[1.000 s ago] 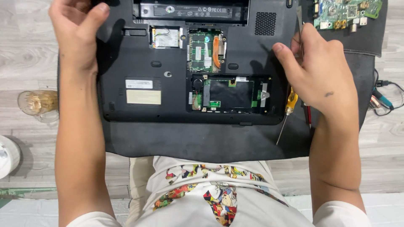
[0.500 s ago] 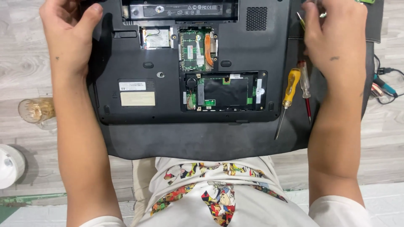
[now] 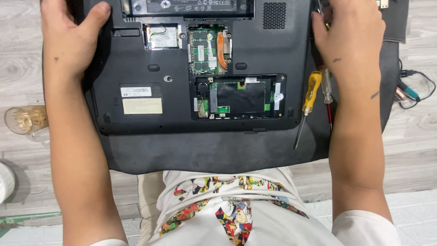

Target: The person disassembles a laptop by unscrewing the back panel and removing internal components including the battery and hard drive.

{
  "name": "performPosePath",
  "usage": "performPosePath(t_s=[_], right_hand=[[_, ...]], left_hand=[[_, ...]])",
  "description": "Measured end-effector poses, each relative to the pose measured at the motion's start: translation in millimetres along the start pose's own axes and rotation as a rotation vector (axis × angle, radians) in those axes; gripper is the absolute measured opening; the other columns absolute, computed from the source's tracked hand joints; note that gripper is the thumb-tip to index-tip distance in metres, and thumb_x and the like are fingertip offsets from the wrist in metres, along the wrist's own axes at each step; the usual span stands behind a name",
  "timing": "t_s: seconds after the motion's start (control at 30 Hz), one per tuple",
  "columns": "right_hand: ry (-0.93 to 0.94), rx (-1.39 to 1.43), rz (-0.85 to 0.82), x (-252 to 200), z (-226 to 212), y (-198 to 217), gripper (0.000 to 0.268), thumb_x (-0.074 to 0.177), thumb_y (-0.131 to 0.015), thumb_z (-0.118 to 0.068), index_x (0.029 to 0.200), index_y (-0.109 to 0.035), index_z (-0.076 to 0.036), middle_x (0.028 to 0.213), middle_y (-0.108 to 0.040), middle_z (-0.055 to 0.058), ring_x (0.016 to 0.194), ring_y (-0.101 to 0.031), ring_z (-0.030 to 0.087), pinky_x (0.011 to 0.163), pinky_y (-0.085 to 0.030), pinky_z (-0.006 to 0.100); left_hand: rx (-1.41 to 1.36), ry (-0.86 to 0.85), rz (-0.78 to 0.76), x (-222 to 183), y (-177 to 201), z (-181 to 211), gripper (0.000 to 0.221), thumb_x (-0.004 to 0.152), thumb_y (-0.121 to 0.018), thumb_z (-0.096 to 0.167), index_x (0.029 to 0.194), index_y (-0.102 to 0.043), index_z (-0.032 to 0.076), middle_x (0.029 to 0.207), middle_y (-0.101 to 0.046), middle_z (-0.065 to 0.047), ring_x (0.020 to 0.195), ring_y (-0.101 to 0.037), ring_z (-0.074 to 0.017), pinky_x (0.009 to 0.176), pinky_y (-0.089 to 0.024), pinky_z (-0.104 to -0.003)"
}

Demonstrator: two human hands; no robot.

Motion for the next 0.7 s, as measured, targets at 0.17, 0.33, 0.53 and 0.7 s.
performPosePath(t_s=[0.17, 0.33, 0.53, 0.7], right_hand=[[-0.015, 0.007, -0.042, -1.0, 1.2, -0.9, 0.02, 0.105, -0.079, -0.02, 0.096, -0.063, -0.012, 0.088, -0.067, 0.004, 0.079, -0.064, 0.038, 0.055, -0.048, 0.05], [0.038, 0.109, 0.002, 5.6, -10.3, 14.3, 0.024, 0.098, -0.076, -0.012, 0.122, -0.077, -0.013, 0.092, -0.07, -0.002, 0.082, -0.067, 0.032, 0.055, -0.05, 0.047], [0.042, 0.106, -0.028, 4.3, -10.2, 18.6, 0.026, 0.101, -0.075, -0.014, 0.126, -0.079, -0.011, 0.094, -0.07, 0.0, 0.082, -0.067, 0.033, 0.053, -0.05, 0.049], [0.077, 0.155, -0.032, -1.7, -16.2, 25.1, 0.028, 0.101, -0.073, -0.007, 0.128, -0.079, -0.01, 0.095, -0.069, -0.001, 0.082, -0.064, 0.031, 0.054, -0.048, 0.046]], left_hand=[[0.247, 0.032, -0.005, 0.4, 2.9, 9.3, 0.028, 0.11, -0.069, 0.006, 0.129, -0.057, -0.011, 0.121, -0.06, -0.024, 0.112, -0.056, -0.0344, 0.093, -0.044, -0.045], [0.249, 0.082, -0.034, 3.6, 2.0, 22.0, 0.028, 0.109, -0.066, 0.007, 0.13, -0.058, -0.009, 0.124, -0.061, -0.023, 0.112, -0.055, -0.0346, 0.092, -0.043, -0.045], [0.285, 0.037, -0.032, 3.6, 3.5, 14.5, 0.027, 0.111, -0.069, 0.007, 0.127, -0.059, -0.012, 0.118, -0.063, -0.023, 0.106, -0.056, -0.0347, 0.088, -0.043, -0.045], [0.346, 0.06, 0.027, -0.1, 4.6, 6.1, 0.024, 0.11, -0.075, 0.004, 0.125, -0.062, -0.011, 0.118, -0.059, -0.024, 0.11, -0.057, -0.0371, 0.092, -0.044, -0.046]])
Point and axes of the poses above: each hand's wrist, its own x-axis towards the middle knuckle, its own y-axis out of the back of the hand, z = x × y, the point moved 4 cm from there along x, towards the middle knuckle
